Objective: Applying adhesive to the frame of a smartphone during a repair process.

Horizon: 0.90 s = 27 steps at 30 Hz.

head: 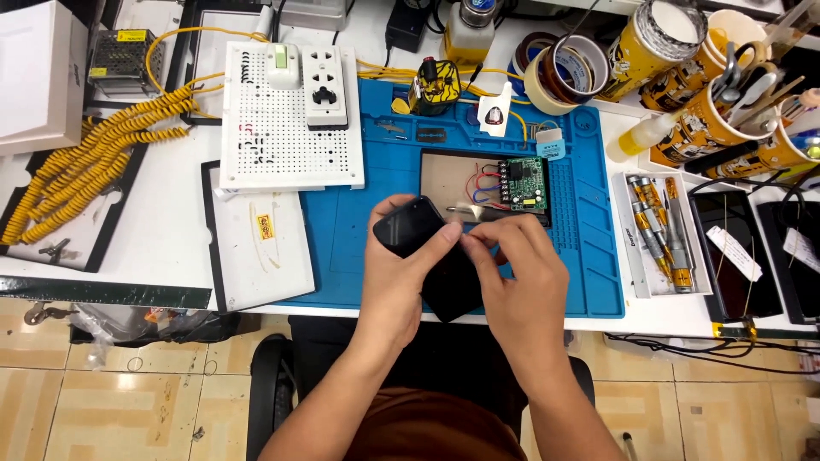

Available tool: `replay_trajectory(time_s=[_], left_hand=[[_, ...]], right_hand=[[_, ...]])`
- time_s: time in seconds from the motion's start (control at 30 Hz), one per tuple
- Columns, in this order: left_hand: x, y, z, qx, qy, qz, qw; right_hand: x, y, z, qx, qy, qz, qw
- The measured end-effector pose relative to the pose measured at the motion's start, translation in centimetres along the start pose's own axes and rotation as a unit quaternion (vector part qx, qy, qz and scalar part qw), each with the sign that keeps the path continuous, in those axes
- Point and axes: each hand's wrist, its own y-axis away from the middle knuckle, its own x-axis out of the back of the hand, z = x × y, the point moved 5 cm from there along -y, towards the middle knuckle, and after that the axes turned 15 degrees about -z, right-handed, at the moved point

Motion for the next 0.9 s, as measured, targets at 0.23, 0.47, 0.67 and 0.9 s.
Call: replay_trajectory(time_s=[0.23,0.47,0.67,0.9], left_hand=[[-0.3,0.4,0.4,-0.013,-0.074,0.088,0.993],[-1.4,1.0,1.2,-0.028,-0.104,0.074,0.991],[-1.4,0.9,0.9,-0.029,-0.112,0.067,0.991],[-1.7,1.1,2.0,-0.031,-0.103,0.076,0.991]], right_hand=[[0.0,0.3,0.7,-0.017,-0.044,0.002,0.999],[-0.3,0.9,2.0,-0.067,-0.095,0.007,0.993],[-0.4,1.3,2.0,-0.093,-0.108,0.018,0.990],[1.9,2.3,3.0,-0.123,-0.098,0.052,0.986]])
